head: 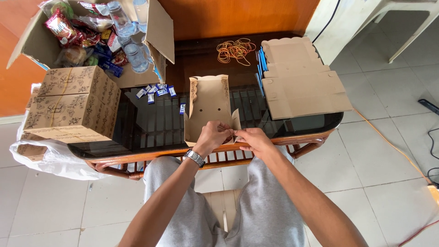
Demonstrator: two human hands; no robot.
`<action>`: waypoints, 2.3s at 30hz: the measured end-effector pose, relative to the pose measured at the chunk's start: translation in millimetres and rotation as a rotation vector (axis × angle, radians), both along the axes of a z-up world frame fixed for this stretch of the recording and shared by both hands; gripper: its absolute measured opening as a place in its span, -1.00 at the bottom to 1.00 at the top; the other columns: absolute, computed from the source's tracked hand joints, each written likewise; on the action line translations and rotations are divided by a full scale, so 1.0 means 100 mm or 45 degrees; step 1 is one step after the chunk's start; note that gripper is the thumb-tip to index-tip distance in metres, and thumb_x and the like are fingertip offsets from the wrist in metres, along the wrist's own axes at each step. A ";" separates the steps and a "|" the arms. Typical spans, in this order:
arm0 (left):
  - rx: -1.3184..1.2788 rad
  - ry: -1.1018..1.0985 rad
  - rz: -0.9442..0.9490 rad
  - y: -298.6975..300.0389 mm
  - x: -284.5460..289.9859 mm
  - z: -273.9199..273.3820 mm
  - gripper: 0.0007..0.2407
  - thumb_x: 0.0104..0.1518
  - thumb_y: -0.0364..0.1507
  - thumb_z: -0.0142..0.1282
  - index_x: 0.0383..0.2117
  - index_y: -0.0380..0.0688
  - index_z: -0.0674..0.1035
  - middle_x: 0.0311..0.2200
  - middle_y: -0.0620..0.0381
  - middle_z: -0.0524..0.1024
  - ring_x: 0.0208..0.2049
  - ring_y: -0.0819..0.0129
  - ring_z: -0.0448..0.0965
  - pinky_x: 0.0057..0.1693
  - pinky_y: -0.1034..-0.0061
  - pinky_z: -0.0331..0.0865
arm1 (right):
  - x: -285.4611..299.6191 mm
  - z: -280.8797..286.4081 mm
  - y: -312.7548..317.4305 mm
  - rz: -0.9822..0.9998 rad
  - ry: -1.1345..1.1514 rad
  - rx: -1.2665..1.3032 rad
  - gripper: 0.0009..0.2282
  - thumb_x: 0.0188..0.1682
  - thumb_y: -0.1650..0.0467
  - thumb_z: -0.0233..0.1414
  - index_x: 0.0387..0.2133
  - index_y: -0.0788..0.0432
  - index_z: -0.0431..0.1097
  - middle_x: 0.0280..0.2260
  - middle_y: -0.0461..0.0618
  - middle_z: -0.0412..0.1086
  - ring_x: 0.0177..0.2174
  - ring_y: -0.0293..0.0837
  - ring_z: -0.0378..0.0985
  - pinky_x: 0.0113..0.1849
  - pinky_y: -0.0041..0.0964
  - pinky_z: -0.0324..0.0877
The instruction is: Folding a cardboard box and filling it with snack packets and a plastic cup
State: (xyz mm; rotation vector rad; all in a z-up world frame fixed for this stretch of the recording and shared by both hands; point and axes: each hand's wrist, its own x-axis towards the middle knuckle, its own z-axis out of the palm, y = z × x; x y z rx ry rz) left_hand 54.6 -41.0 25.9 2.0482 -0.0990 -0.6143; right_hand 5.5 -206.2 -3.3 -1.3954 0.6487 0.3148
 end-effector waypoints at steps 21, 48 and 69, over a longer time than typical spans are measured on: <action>-0.146 0.017 0.067 -0.06 0.08 -0.02 -0.74 -0.03 -0.45 0.25 -0.21 -0.28 0.67 -0.45 0.03 0.71 -0.42 0.36 0.73 -0.19 0.52 0.61 | 0.01 0.06 0.05 -0.229 0.014 0.198 -0.39 -0.05 0.37 0.24 0.21 0.42 0.17 0.19 0.37 0.19 0.13 0.14 0.41 0.01 0.16 0.48; 0.042 -0.069 -0.028 -0.09 0.24 -0.38 -0.82 -0.04 -0.35 0.23 -0.29 0.07 0.70 -0.39 0.21 0.70 -0.19 0.22 0.69 -0.03 0.35 0.55 | -0.02 0.18 0.12 0.054 -0.279 -0.292 -0.70 -0.06 0.31 0.28 -0.24 0.30 0.44 -0.22 0.21 0.44 -0.11 0.07 0.60 -0.13 -0.09 0.66; 0.038 -0.886 0.733 0.61 -0.32 -0.26 -0.64 0.04 -0.47 0.20 -0.03 -0.08 0.38 -0.14 -0.05 0.34 -0.04 -0.21 0.40 0.07 0.00 0.31 | 0.00 -0.12 0.11 0.137 -0.576 -1.026 -0.78 -0.15 0.38 0.22 -0.32 0.31 0.49 -0.48 0.18 0.58 -0.44 0.01 0.70 -0.45 -0.17 0.59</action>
